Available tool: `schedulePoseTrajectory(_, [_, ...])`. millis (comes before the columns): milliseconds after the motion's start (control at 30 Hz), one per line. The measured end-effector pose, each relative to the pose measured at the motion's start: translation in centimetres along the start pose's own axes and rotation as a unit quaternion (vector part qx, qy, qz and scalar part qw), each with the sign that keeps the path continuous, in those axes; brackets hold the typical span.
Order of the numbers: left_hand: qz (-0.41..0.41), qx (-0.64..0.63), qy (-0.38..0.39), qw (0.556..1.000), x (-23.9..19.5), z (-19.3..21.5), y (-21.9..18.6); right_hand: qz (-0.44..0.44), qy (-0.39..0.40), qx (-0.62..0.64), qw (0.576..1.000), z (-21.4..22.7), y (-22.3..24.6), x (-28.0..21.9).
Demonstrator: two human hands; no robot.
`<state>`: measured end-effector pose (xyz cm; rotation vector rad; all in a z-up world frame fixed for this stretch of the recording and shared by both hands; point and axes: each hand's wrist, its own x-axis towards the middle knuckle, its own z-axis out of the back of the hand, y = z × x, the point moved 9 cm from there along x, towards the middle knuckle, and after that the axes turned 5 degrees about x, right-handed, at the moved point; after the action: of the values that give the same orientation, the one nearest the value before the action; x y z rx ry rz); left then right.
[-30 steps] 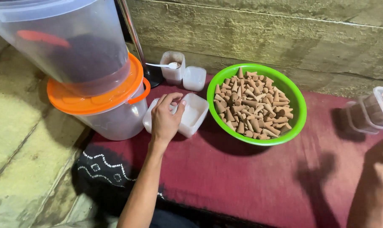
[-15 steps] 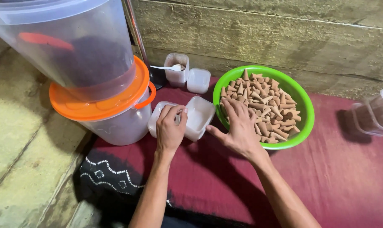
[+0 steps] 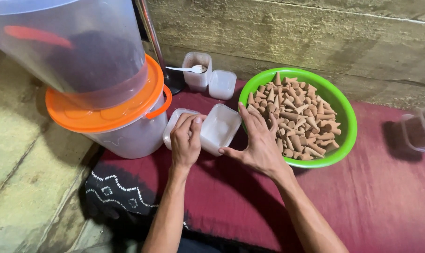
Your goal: Packing small cone-shaped snacks from a large bowl into small plastic containers.
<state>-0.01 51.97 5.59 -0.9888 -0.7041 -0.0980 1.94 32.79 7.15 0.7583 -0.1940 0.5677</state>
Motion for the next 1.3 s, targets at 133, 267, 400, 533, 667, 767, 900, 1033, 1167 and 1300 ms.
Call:
schedulePoseTrajectory(133, [0.008, -0.028, 0.012, 1.0, 0.2, 0.1, -0.4, 0.006, -0.023, 0.034, 0.999, 0.3, -0.3, 0.0])
schedulePoseTrajectory(267, [-0.009, -0.05, -0.004, 0.999, 0.1, 0.5, -1.1, 0.02, -0.051, 0.09, 0.994, 0.9, -0.3, -0.2])
schedulePoseTrajectory(400, [-0.049, -0.05, -0.02, 0.997, -0.1, 0.7, -1.7, 0.066, -0.085, 0.12, 0.987, 1.4, -0.1, -0.4])
schedulePoseTrajectory(533, [-0.126, -0.057, -0.063, 0.988, -0.3, 2.0, -4.0, 0.116, -0.125, 0.202, 0.964, 2.9, 1.3, -1.1])
schedulePoseTrajectory(667, [-0.238, -0.05, -0.075, 0.967, -1.9, 3.3, -8.9, 0.161, -0.106, 0.249, 0.949, 5.3, 3.7, -3.2])
schedulePoseTrajectory(767, [-0.248, -0.037, -0.054, 0.966, -4.2, 2.4, -11.6, 0.153, -0.052, 0.339, 0.927, 6.7, 3.1, -6.2])
schedulePoseTrajectory(900, [-0.221, -0.067, 0.066, 0.971, -8.2, -0.5, -13.7, 0.082, -0.008, 0.425, 0.901, 8.6, 1.7, -11.6])
schedulePoseTrajectory(1033, [-0.107, -0.159, 0.132, 0.973, -11.5, -3.9, -13.8, 0.015, -0.015, 0.434, 0.901, 8.5, -1.3, -16.9])
schedulePoseTrajectory(1167, [0.0, -0.213, 0.264, 0.941, -14.3, -7.9, -12.8, -0.071, -0.018, 0.448, 0.891, 7.7, -4.2, -20.9])
schedulePoseTrajectory(1300, [0.039, -0.159, 0.354, 0.921, -15.2, -10.4, -11.8, -0.123, -0.01, 0.433, 0.893, 7.1, -6.3, -22.2])
